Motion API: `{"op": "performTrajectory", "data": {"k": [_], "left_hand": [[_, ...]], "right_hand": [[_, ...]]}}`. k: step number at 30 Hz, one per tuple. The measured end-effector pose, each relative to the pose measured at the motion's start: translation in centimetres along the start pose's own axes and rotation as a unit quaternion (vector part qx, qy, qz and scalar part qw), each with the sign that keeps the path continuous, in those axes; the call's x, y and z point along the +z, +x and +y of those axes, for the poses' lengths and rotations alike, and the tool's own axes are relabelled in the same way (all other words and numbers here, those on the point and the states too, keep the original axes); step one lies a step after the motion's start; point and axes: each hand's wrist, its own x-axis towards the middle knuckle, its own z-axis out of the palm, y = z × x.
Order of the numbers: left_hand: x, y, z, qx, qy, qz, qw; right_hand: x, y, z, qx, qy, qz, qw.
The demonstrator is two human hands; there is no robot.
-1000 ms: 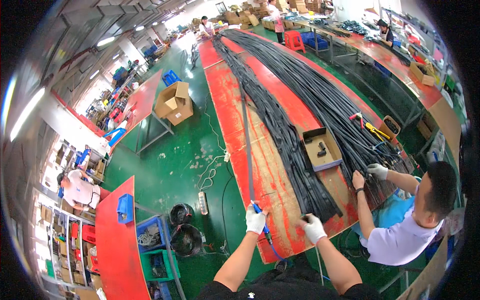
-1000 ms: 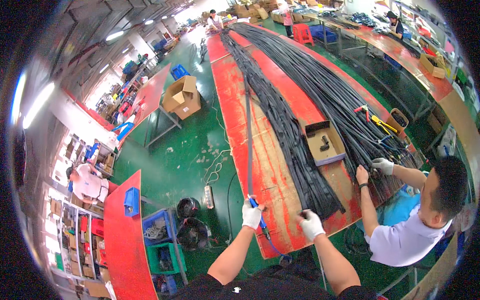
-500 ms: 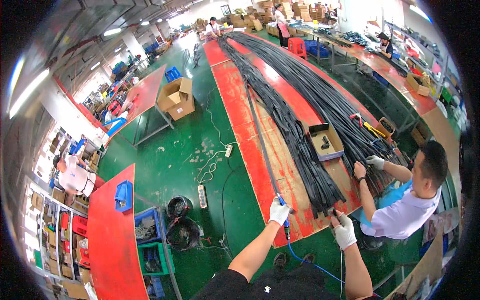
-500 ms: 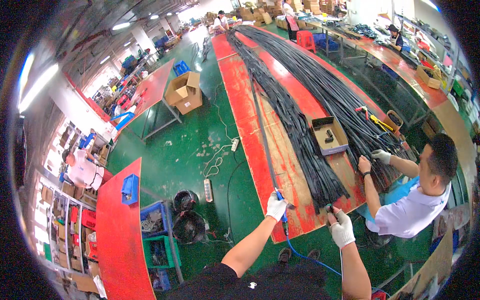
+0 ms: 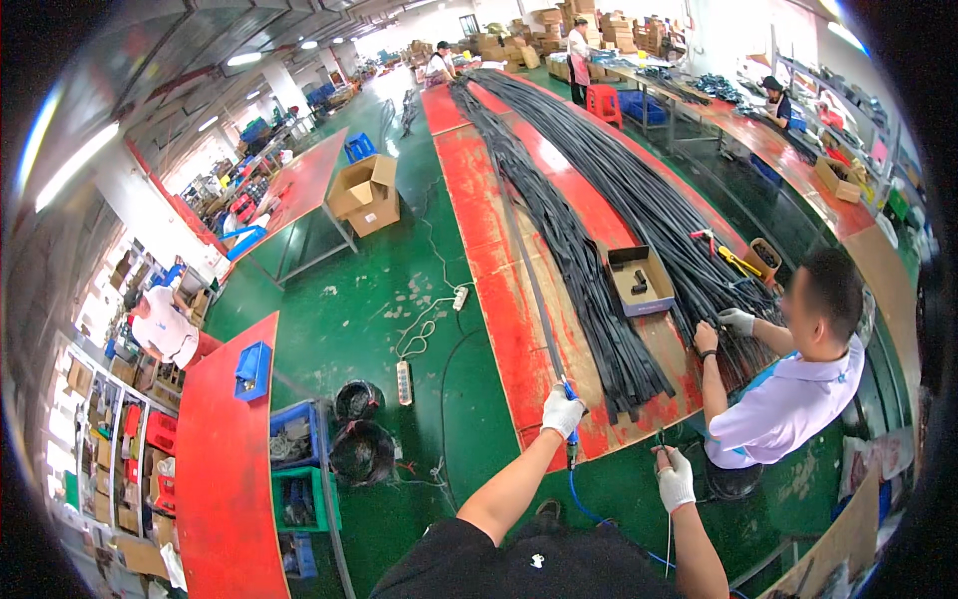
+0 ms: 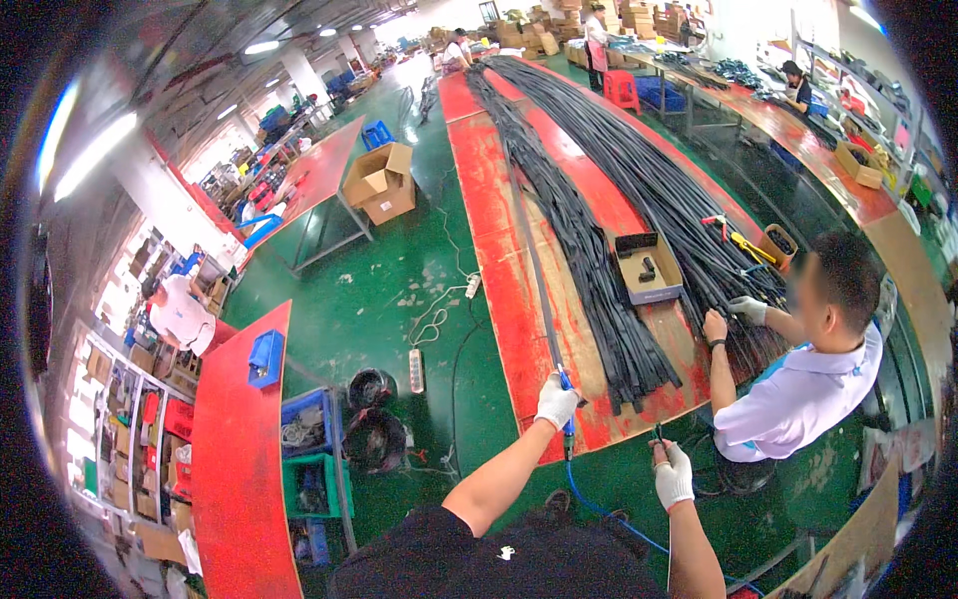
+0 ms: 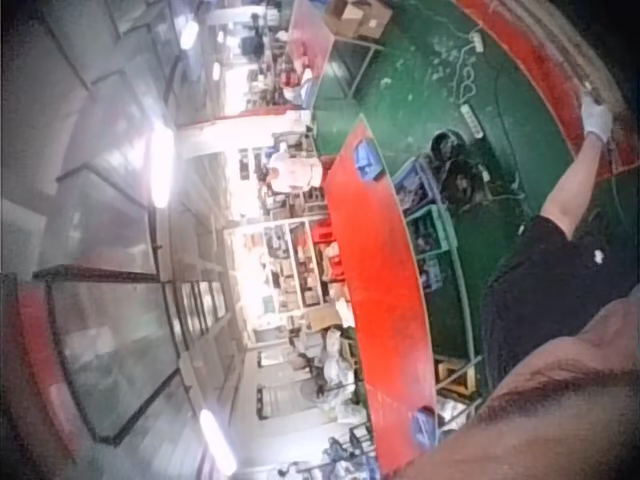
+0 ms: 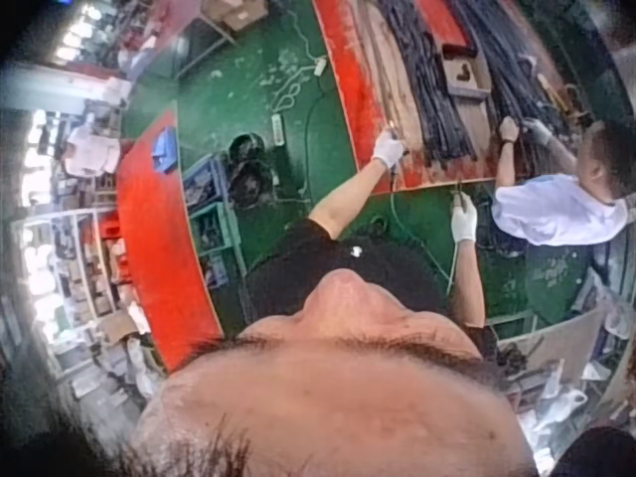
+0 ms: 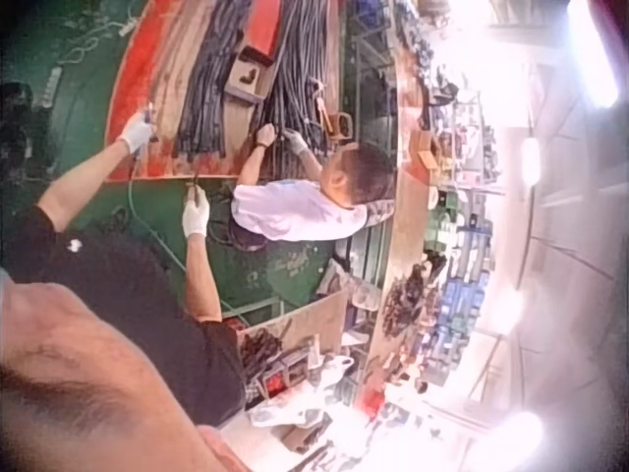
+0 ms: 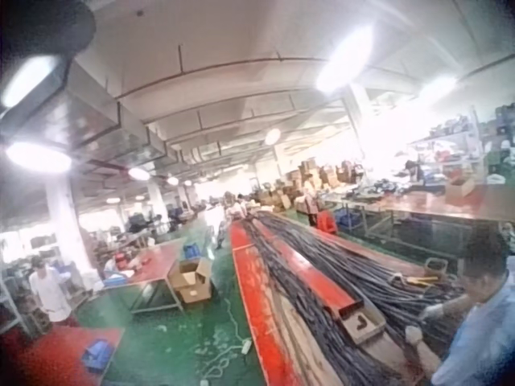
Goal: Attaching clips/end caps to long rubber strips on a production table.
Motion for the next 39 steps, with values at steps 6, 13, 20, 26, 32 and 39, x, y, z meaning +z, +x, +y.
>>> {"op": "performTrajectory", "data": {"k": [6, 13, 20, 26, 32, 39], "left_hand": [[-0.1, -0.8, 0.8, -0.003, 0.022, 0.006, 1.0], [-0.6, -1.2, 1.3, 0.021, 0.024, 0.016, 0.999], [-0.9, -0.1, 0.5, -0.012, 0.009, -0.011, 1.0], [0.4, 1.9, -1.8, -0.027, 0.097, -0.023, 0.995], [2.1, 1.5, -3.3, -0.073, 0.052, -0.06, 0.994], [2.3, 1.5, -9.2, -0.066, 0.108, -0.033, 0.991]], "right_hand": [[-0.2, 1.1, 0.0, 0.009, 0.016, -0.032, 0.999], [-0.9, 0.7, 1.9, 0.032, 0.01, -0.033, 0.999], [0.0, 0.8, 1.2, 0.026, 0.003, -0.03, 0.999], [0.1, 1.3, 2.3, 0.011, 0.003, -0.034, 0.999], [-0.7, -0.2, 2.4, 0.037, 0.014, -0.01, 0.999], [2.0, -1.8, 1.7, 0.057, -0.02, -0.038, 0.997]]}}
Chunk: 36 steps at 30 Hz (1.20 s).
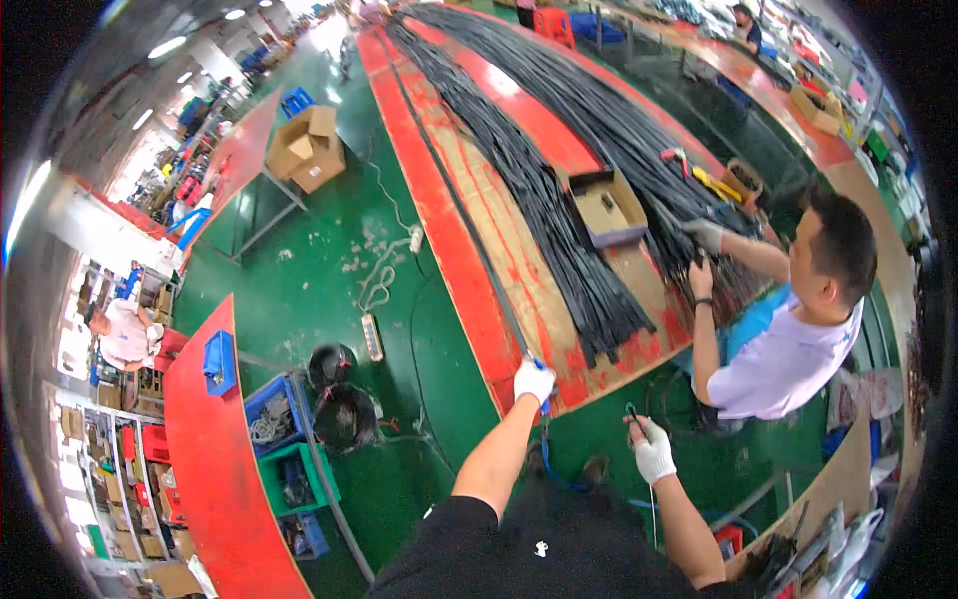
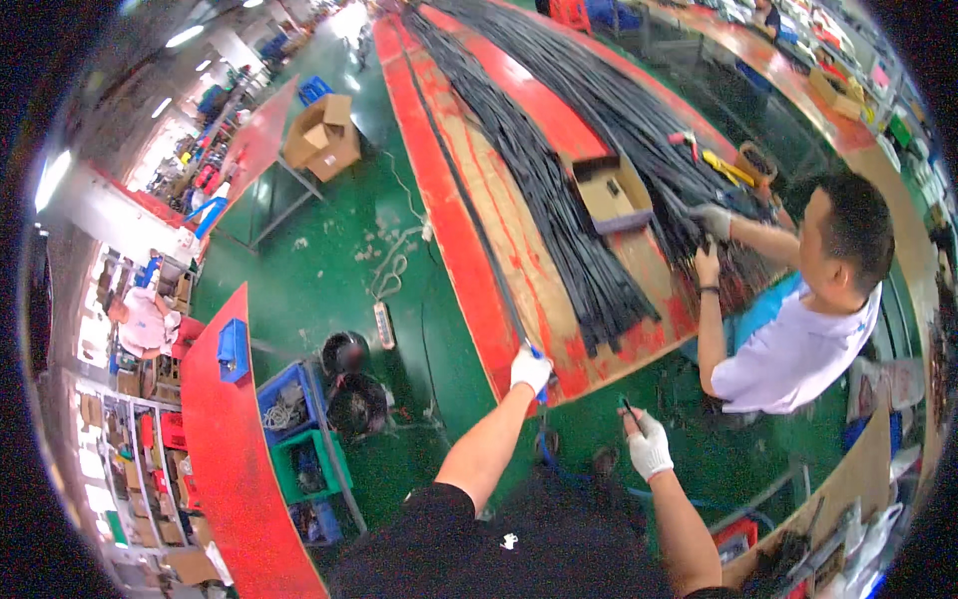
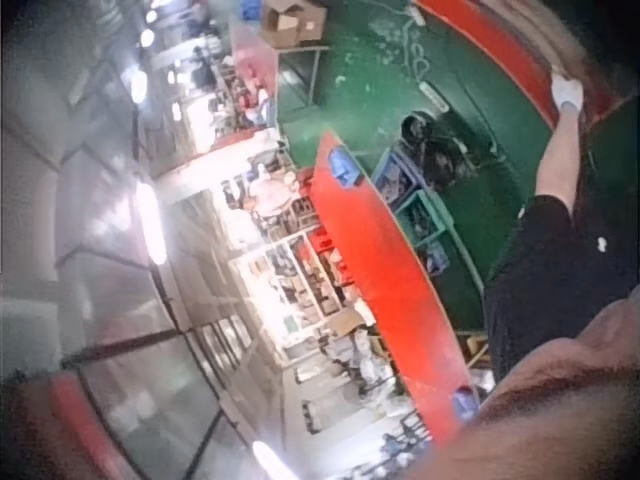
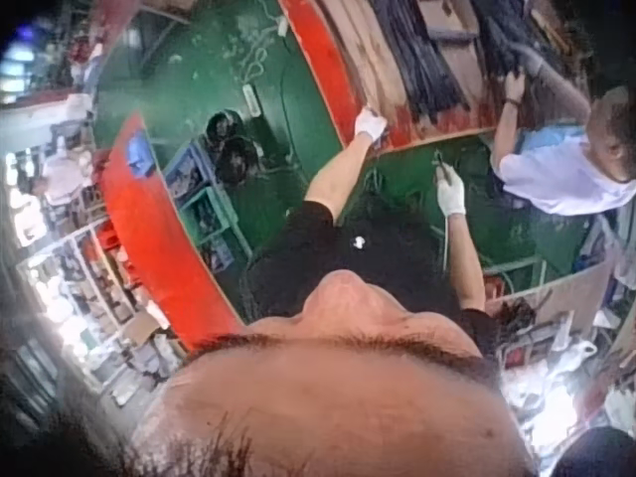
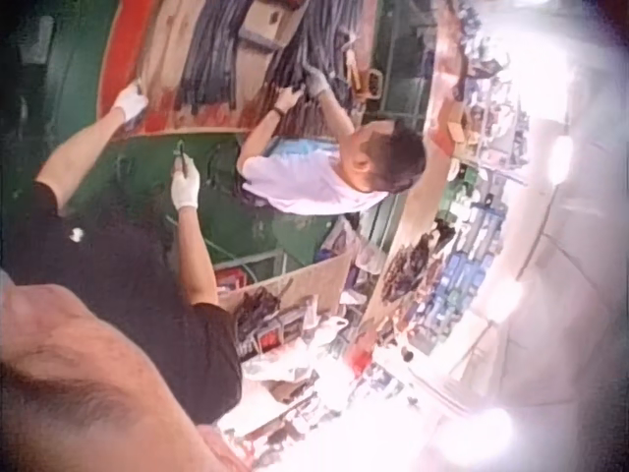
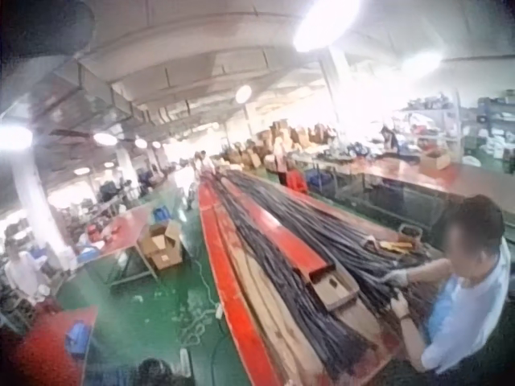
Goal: Attaching clips/end caps to long rubber strips on a production table.
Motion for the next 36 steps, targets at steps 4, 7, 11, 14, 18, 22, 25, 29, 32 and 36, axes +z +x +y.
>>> {"op": "performTrajectory", "data": {"k": [4, 7, 11, 14, 18, 22, 25, 29, 32, 36], "left_hand": [[1.9, 0.6, 1.5, -0.003, 0.07, -0.029, 0.997], [2.4, 0.4, 0.8, -0.005, -0.027, -0.097, 0.995], [3.0, 1.5, -1.9, -0.005, 0.039, -0.068, 0.997], [3.9, -0.1, -0.9, 0.041, 0.138, -0.039, 0.989], [3.6, -0.3, -3.0, 0.013, -0.048, -0.086, 0.995], [2.1, -0.4, -3.8, 0.012, -0.072, -0.135, 0.988], [0.4, -4.4, 1.1, 0.017, 0.053, -0.067, 0.996], [-1.5, -5.8, -1.8, 0.113, 0.207, 0.015, 0.972], [-1.9, -7.1, -2.5, 0.136, 0.294, -0.038, 0.945], [2.1, -7.0, -3.9, 0.264, 0.283, -0.12, 0.914]], "right_hand": [[-1.0, -0.4, 0.9, 0.029, -0.009, 0.018, 0.999], [-1.0, -0.3, 2.7, 0.045, -0.022, 0.007, 0.999], [-0.1, -0.6, 5.8, 0.068, 0.035, 0.003, 0.997], [-0.1, -1.4, 7.3, 0.074, 0.002, 0.003, 0.997], [0.4, -1.3, 7.8, 0.062, -0.017, -0.024, 0.998], [0.6, -1.3, 8.3, 0.055, -0.025, -0.025, 0.998], [0.3, -0.8, 9.0, 0.061, -0.012, -0.033, 0.998], [1.4, -0.6, 10.5, 0.088, -0.04, -0.053, 0.994], [2.3, -0.4, 11.2, 0.067, -0.065, -0.054, 0.994], [3.3, -0.4, 15.5, 0.049, -0.07, 0.006, 0.996]]}}
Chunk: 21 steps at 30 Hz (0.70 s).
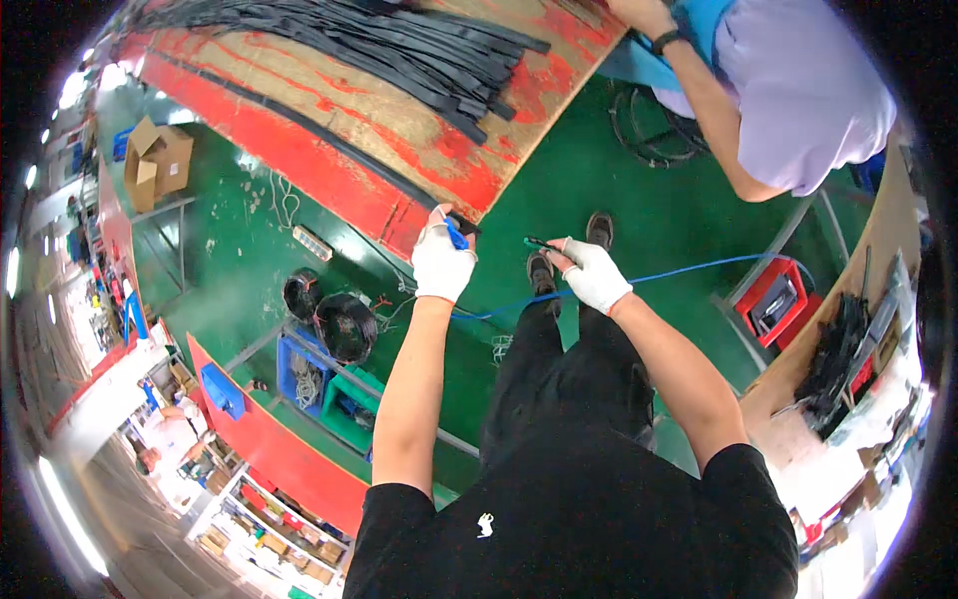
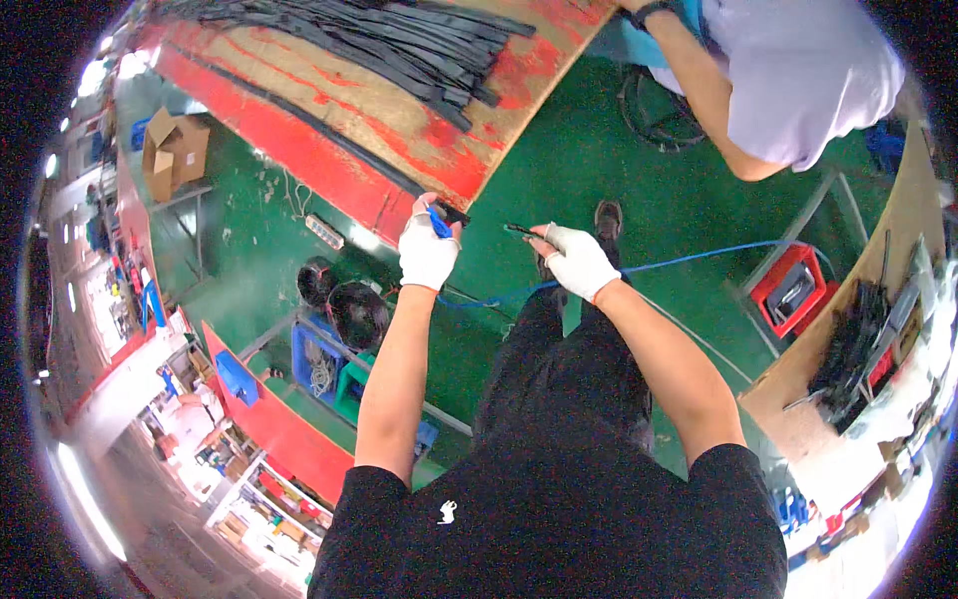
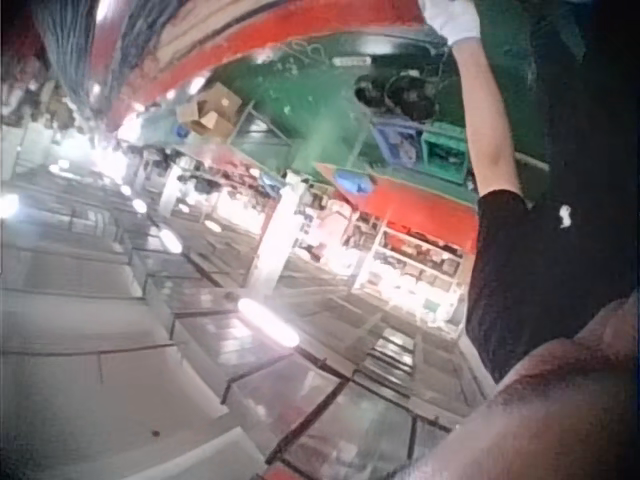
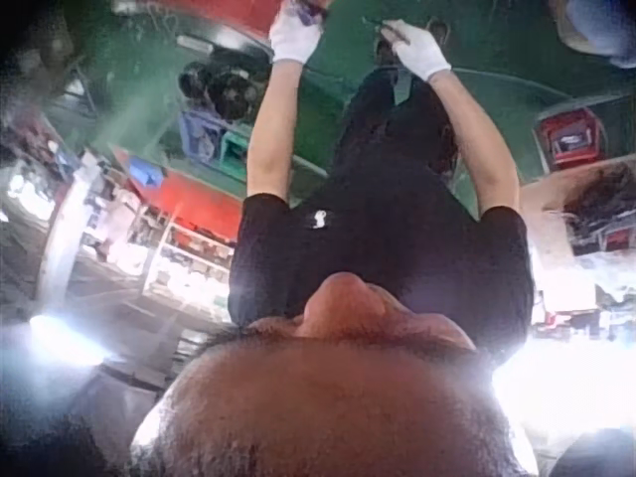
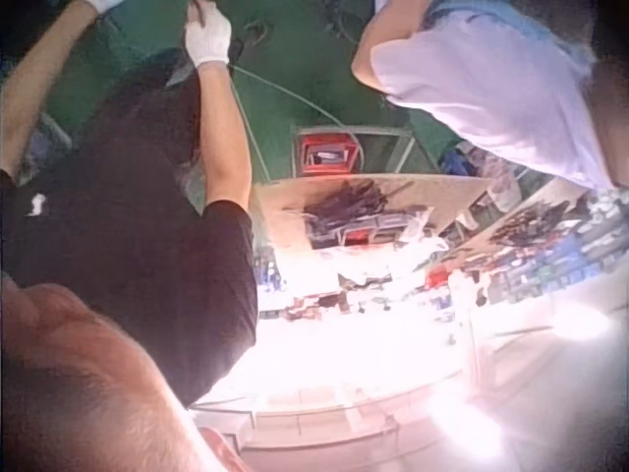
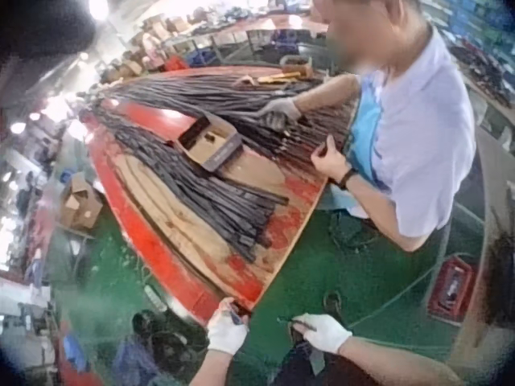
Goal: Attaching clips/end caps to long rubber strips on a production table.
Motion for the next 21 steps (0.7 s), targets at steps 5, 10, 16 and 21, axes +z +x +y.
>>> {"op": "performTrajectory", "data": {"k": [5, 10, 16, 21], "left_hand": [[3.3, -0.2, -0.1, 0.029, 0.136, 0.036, 0.99], [2.3, 1.3, -0.8, -0.024, 0.112, 0.031, 0.993], [1.1, 0.6, -1.8, 0.003, 0.044, -0.001, 0.999], [1.9, 0.2, -1.2, -0.012, 0.083, -0.014, 0.996]], "right_hand": [[4.0, 0.1, 4.0, -0.052, -0.028, 0.021, 0.998], [6.5, 0.2, 5.7, -0.051, -0.028, 0.024, 0.998], [8.2, 1.8, 6.6, -0.038, -0.033, 0.048, 0.998], [8.3, 2.2, 7.3, -0.022, -0.043, 0.031, 0.998]]}}
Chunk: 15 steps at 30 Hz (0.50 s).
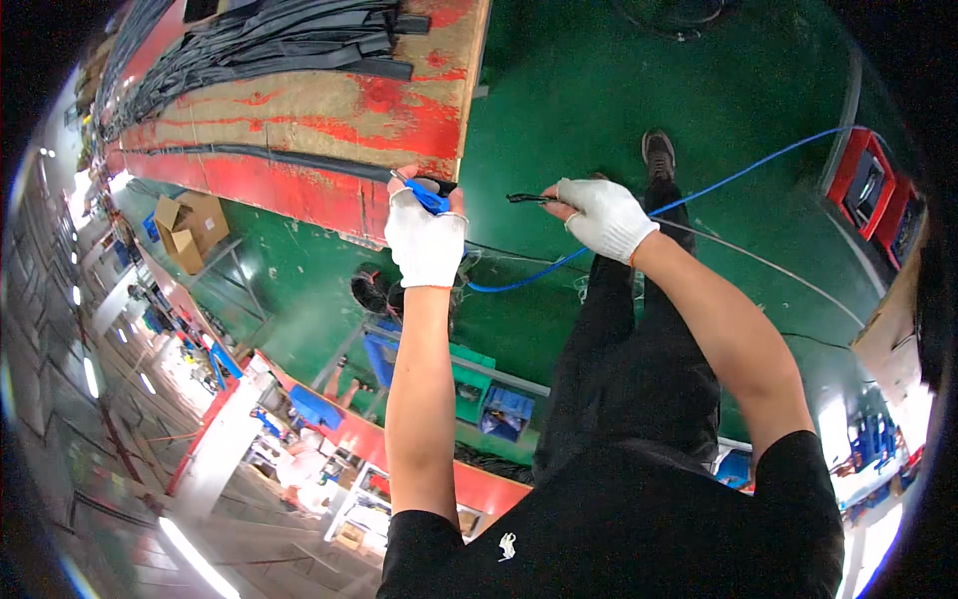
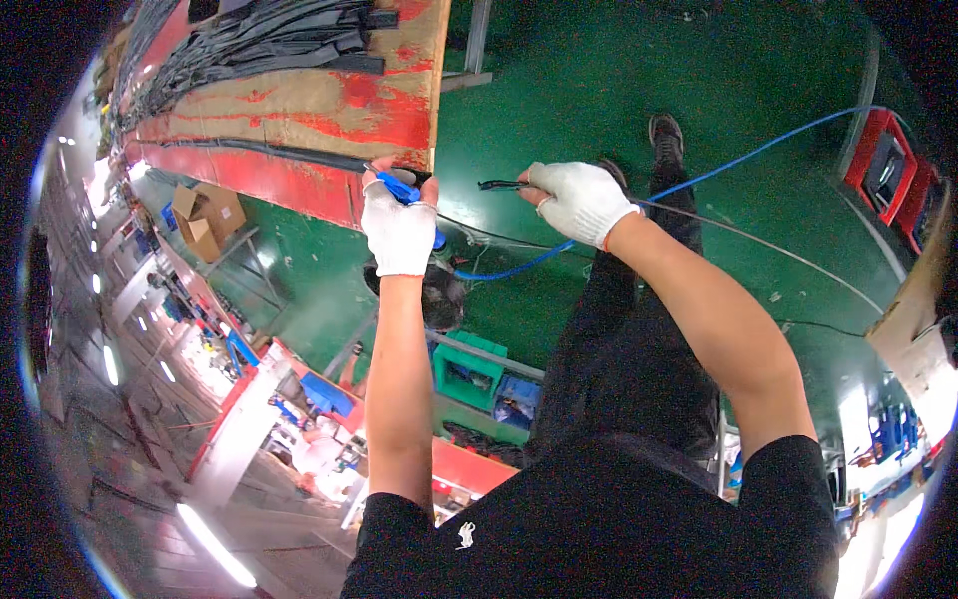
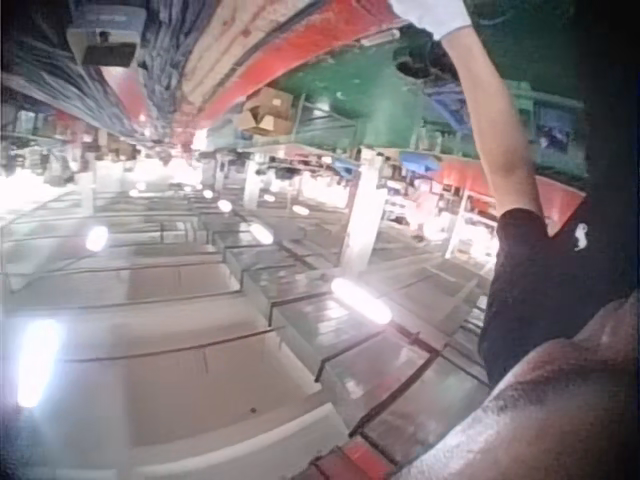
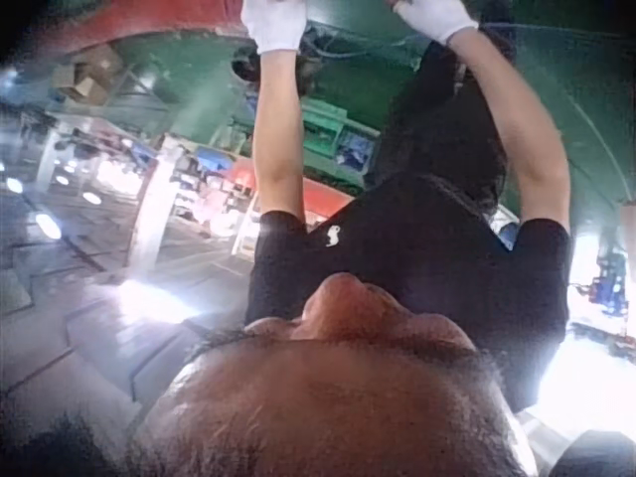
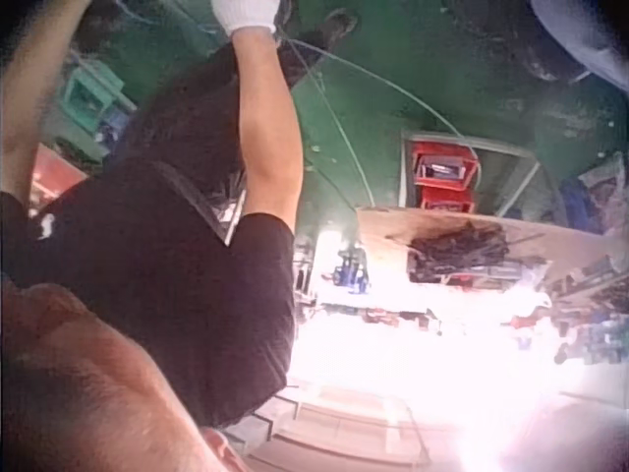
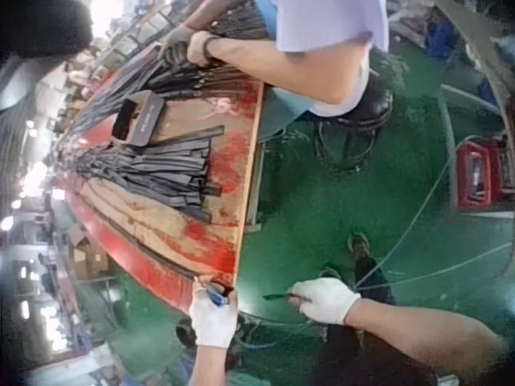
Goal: Attaching clips/end caps to long rubber strips on a production table.
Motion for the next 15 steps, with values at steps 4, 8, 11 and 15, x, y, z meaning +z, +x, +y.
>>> {"op": "performTrajectory", "data": {"k": [4, 8, 11, 15], "left_hand": [[0.4, -0.3, 0.3, 0.014, 0.046, 0.01, 0.999], [-0.3, -0.1, 0.9, 0.005, 0.034, -0.004, 0.999], [-0.7, 0.6, 0.4, 0.007, 0.029, -0.04, 0.999], [-1.3, 1.1, 0.7, 0.005, 0.0, -0.076, 0.997]], "right_hand": [[-0.1, 0.3, -0.3, -0.018, 0.005, 0.018, 1.0], [0.8, 1.1, -0.3, -0.033, 0.001, 0.039, 0.999], [1.4, 1.6, -0.7, -0.036, 0.007, 0.033, 0.999], [2.3, 2.0, -1.1, -0.039, 0.012, 0.041, 0.998]]}}
